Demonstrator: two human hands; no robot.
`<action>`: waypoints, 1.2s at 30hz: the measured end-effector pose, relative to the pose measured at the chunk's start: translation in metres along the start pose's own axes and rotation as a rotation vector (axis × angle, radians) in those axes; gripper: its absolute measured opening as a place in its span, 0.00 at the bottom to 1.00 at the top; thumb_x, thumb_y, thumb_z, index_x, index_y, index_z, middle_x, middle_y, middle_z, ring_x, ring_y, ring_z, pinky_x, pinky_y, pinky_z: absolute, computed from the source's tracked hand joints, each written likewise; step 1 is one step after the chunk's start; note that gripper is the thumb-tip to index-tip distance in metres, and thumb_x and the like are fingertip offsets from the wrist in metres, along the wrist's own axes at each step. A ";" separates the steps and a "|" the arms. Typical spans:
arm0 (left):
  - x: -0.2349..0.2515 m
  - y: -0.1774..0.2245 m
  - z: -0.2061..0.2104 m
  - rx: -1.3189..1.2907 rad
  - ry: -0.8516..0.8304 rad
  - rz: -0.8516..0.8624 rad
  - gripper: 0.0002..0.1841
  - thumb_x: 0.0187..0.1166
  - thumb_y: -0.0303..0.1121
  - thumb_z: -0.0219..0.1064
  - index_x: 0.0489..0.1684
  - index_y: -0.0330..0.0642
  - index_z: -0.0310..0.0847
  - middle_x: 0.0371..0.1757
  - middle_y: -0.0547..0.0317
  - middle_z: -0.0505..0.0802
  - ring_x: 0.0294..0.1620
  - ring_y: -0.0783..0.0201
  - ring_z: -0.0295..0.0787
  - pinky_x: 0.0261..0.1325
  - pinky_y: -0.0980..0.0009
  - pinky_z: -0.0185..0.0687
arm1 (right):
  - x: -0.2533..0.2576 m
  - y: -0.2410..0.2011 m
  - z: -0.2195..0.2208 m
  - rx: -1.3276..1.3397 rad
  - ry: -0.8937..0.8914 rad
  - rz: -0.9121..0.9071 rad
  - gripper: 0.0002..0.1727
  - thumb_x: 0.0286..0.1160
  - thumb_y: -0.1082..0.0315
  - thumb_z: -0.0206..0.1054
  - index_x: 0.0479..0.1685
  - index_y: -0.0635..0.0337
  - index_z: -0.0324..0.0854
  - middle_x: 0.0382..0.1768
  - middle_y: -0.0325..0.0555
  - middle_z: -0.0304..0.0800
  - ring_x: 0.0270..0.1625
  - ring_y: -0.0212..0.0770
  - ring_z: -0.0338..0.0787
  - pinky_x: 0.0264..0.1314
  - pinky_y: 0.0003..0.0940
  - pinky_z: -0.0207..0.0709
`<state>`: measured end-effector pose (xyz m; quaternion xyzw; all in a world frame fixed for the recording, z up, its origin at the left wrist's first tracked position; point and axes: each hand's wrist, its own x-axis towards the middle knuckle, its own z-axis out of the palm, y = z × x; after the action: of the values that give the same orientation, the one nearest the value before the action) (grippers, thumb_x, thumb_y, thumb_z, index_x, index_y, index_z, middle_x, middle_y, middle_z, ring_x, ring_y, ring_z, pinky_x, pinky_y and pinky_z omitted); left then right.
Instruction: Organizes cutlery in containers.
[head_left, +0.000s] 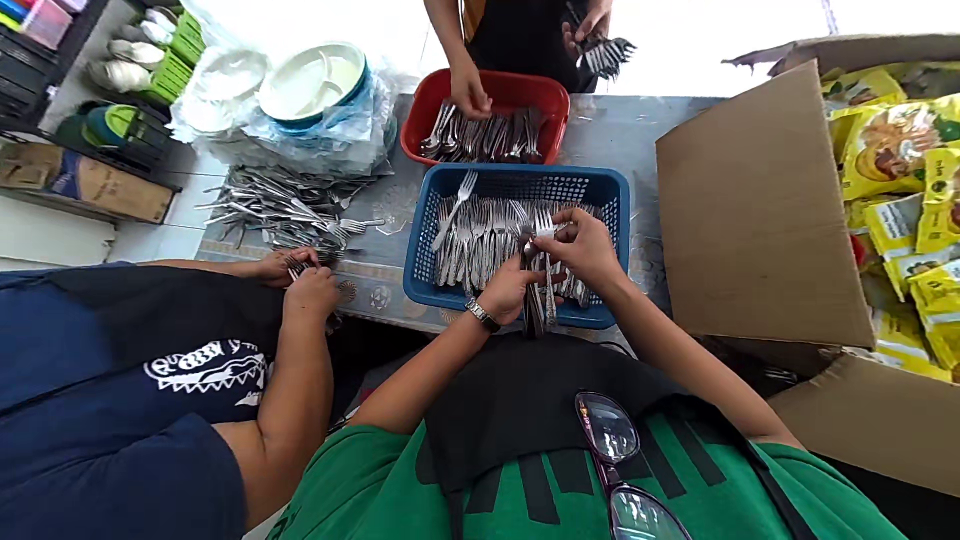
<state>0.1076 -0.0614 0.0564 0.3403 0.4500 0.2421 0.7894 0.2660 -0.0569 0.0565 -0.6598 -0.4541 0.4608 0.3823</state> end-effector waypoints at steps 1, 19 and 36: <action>0.002 -0.003 -0.001 -0.015 0.016 -0.003 0.22 0.88 0.19 0.51 0.79 0.40 0.63 0.62 0.46 0.87 0.55 0.51 0.90 0.55 0.49 0.90 | -0.001 0.001 0.000 0.046 -0.005 0.014 0.25 0.70 0.68 0.81 0.63 0.69 0.78 0.33 0.48 0.90 0.30 0.37 0.90 0.40 0.38 0.88; -0.005 -0.009 -0.007 0.051 0.175 0.045 0.20 0.88 0.20 0.57 0.77 0.35 0.65 0.57 0.43 0.89 0.51 0.53 0.93 0.50 0.57 0.92 | -0.013 -0.004 0.013 0.107 -0.126 0.095 0.10 0.80 0.69 0.72 0.43 0.67 0.79 0.27 0.46 0.88 0.23 0.34 0.87 0.31 0.32 0.86; -0.009 -0.010 -0.064 -0.297 0.050 0.011 0.19 0.94 0.25 0.40 0.80 0.47 0.61 0.68 0.51 0.92 0.51 0.57 0.98 0.48 0.66 0.94 | 0.001 0.014 -0.058 0.147 0.282 0.061 0.34 0.96 0.41 0.29 0.87 0.51 0.59 0.31 0.32 0.81 0.16 0.24 0.62 0.20 0.21 0.59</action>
<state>0.0483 -0.0539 0.0306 0.2161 0.4272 0.3185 0.8182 0.3255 -0.0652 0.0596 -0.7018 -0.3406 0.4069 0.4753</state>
